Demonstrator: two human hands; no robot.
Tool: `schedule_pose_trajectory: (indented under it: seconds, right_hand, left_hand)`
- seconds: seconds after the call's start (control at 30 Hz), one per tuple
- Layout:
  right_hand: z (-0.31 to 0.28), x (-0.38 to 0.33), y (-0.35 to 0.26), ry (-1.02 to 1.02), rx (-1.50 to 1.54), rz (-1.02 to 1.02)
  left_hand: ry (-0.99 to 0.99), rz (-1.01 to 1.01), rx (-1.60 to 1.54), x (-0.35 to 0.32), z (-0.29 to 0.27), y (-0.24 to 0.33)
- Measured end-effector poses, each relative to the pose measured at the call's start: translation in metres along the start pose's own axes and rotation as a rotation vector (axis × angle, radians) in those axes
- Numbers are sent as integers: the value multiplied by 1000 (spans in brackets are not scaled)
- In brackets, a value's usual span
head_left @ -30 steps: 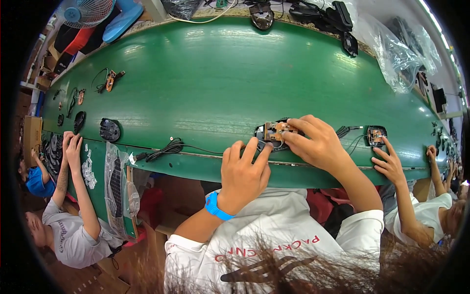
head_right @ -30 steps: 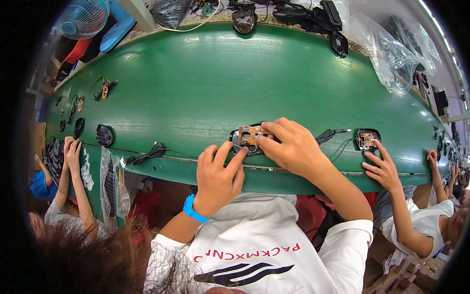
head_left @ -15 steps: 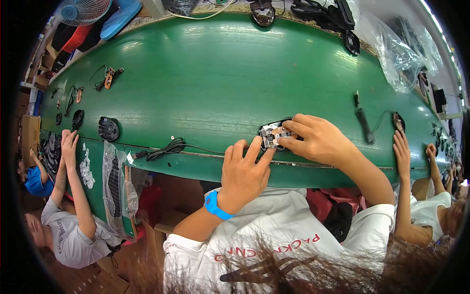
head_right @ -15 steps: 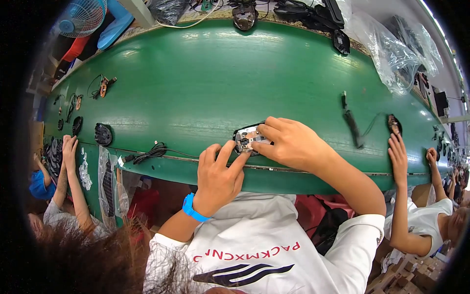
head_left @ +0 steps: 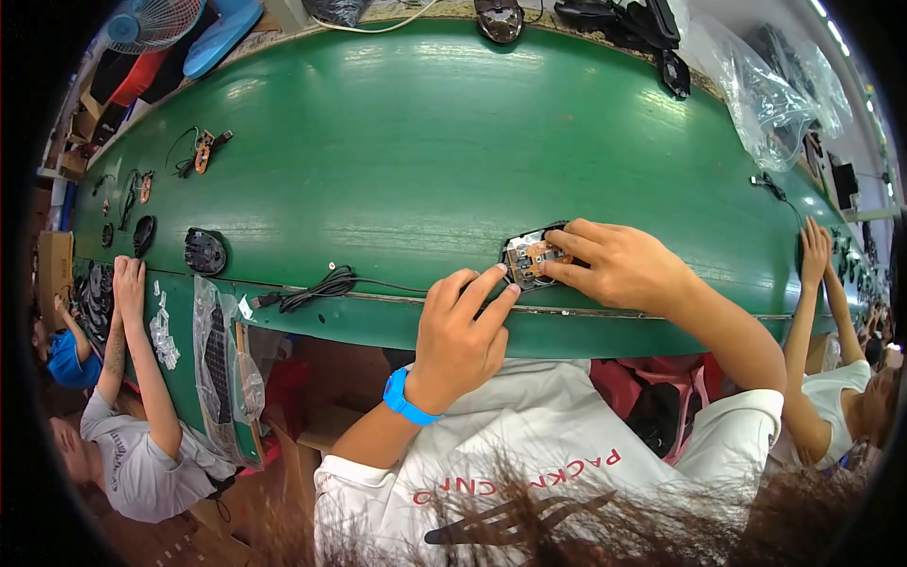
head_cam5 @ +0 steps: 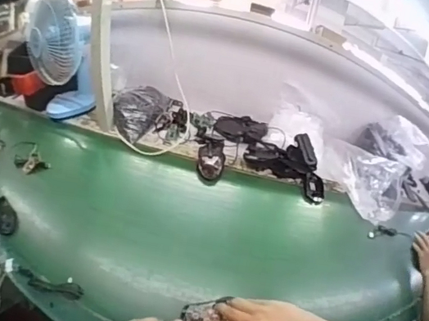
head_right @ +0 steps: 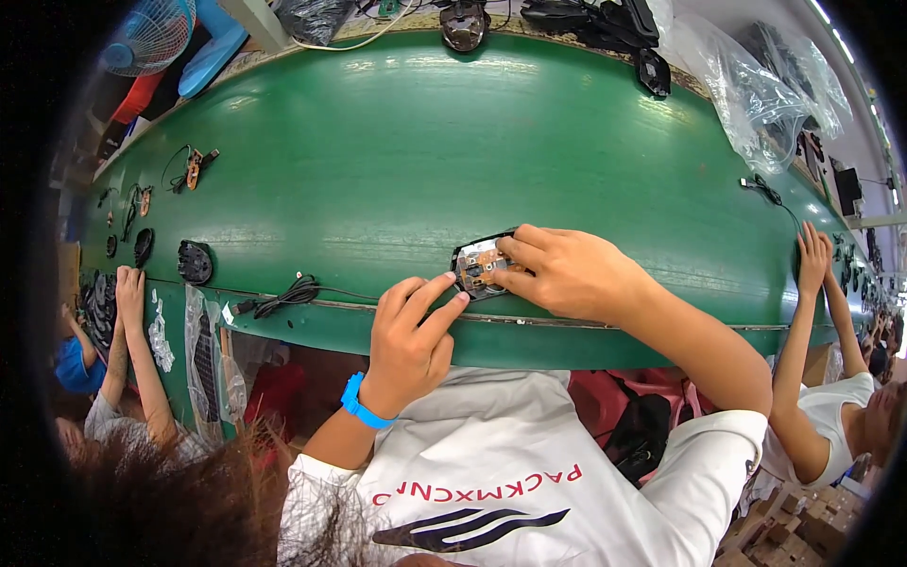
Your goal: Assembling internal components and casing of computer mice on a production line.
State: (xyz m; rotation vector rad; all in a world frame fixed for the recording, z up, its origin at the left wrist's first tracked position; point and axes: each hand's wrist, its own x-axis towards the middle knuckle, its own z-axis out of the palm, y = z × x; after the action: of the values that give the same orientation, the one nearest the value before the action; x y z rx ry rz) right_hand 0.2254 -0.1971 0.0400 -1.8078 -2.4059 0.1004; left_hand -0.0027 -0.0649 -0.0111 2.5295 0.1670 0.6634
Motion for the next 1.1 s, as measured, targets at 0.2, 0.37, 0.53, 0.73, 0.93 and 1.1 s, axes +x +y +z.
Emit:
schedule_pose_trajectory:
  seconds: [0.2,0.37,0.53,0.73,0.93,1.1]
  right_hand:
    - [5,-3,-4,34,101,64]
    - [2,-6,-9,59,182,111]
    - [11,-15,-10,152,176,113]
    - [34,-26,-12,331,258,150]
    - [41,-30,-8,433,264,127]
    - [38,-41,-1,492,203,103]
  left_hand:
    - [-8,2,8,1,2,1]
    - [-11,-27,-11,4,1,4]
    - [-41,27,-15,17,-5,7]
    - [-161,188,46,44,0,-1]
    - [-219,255,36,46,4,-11]
    - [-226,255,48,45,3,-9]
